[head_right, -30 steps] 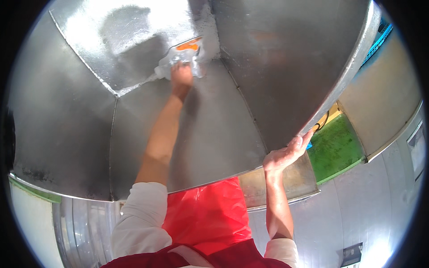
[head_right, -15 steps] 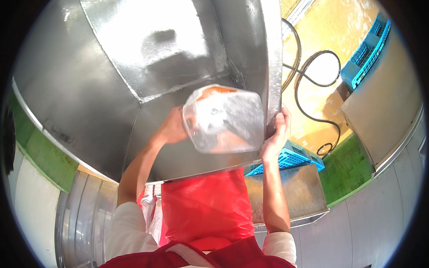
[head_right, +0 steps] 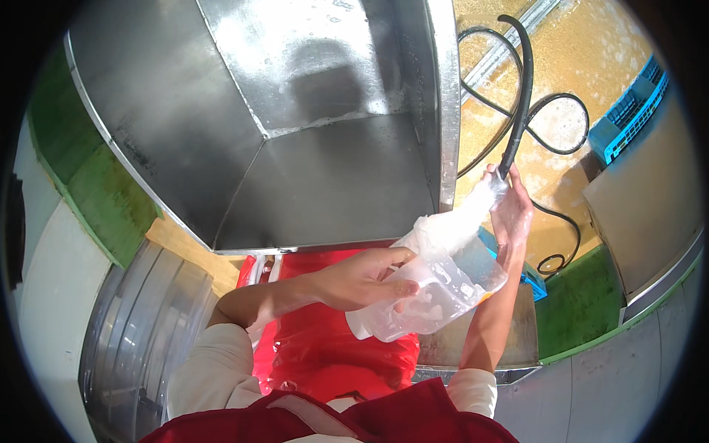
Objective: The person uses a high-pressure hose to rinse a large stainless steel trough and the surrounding floor area. They then wipe the interior of the trough with a white cloth while continuing to spray water.
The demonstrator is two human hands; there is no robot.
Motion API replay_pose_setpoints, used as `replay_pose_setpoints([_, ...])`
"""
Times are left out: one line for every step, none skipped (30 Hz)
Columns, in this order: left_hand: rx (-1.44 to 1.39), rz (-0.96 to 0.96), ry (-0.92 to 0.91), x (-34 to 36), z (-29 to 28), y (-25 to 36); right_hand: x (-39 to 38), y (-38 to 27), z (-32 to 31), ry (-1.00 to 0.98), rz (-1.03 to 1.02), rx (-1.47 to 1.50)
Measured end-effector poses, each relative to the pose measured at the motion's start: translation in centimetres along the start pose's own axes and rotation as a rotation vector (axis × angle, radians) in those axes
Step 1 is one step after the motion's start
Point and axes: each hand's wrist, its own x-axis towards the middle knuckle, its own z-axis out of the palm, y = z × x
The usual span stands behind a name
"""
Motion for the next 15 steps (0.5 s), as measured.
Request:
replay_pose_setpoints([-0.025,-0.022,-0.012,0.1,0.5,-0.1,-0.2,-0.2,0.3,-0.012,0.008,-0.019])
replay_pose_setpoints([0.000,-0.026,0.003,0.0,0.9,-0.1,-0.3,-0.1,-0.1,0.019,0.038,0.011])
replay_pose_setpoints([0.022,-0.027,0.015,-0.3,1.2,0.0,-0.2,-0.1,-0.5,0.006,0.036,-0.036])
replay_pose_setpoints([0.044,-0.029,0.028,-0.5,1.4,0.1,0.0,0.0,-0.8,-0.007,0.034,-0.082])
replay_pose_setpoints([0.127,-0.029,0.037,-1.0,1.3,0.3,0.1,0.0,-1.0,-0.020,0.033,-0.130])
replay_pose_setpoints([0.212,-0.033,0.056,-1.7,1.1,0.6,0.4,0.3,-0.7,-0.030,-0.028,-0.205])
replay_pose_setpoints([0.297,-0.038,0.065,-2.5,0.7,0.8,0.4,0.7,-0.6,0.008,-0.041,-0.254])
replay_pose_setpoints([0.428,-0.052,0.086,-3.6,0.1,1.2,0.5,1.0,-0.6,0.047,-0.054,-0.304])
replay_pose_setpoints([0.555,-0.064,0.110,-4.9,-0.7,1.7,0.6,1.2,-0.5,0.083,-0.065,-0.358])
replay_pose_setpoints([0.681,-0.073,0.129,-6.1,-1.7,1.9,0.7,1.5,-0.2,0.112,-0.091,-0.418])
replay_pose_setpoints([0.771,-0.056,0.241,-7.3,-3.3,0.8,1.1,2.3,-0.8,0.126,-0.141,-0.439])
replay_pose_setpoints([0.859,-0.042,0.350,-8.3,-5.0,-0.1,1.3,2.7,-0.9,0.172,-0.159,-0.463])
replay_pose_setpoints([0.845,-0.071,0.439,-8.7,-6.8,0.3,1.4,3.2,-0.7,0.220,-0.180,-0.487])
replay_pose_setpoints([0.829,-0.100,0.529,-9.1,-9.3,1.0,1.4,3.6,-0.3,0.261,-0.213,-0.533])
replay_pose_setpoints([0.820,-0.093,0.614,-9.0,-13.3,-1.2,1.5,4.1,0.3,0.299,-0.246,-0.577])
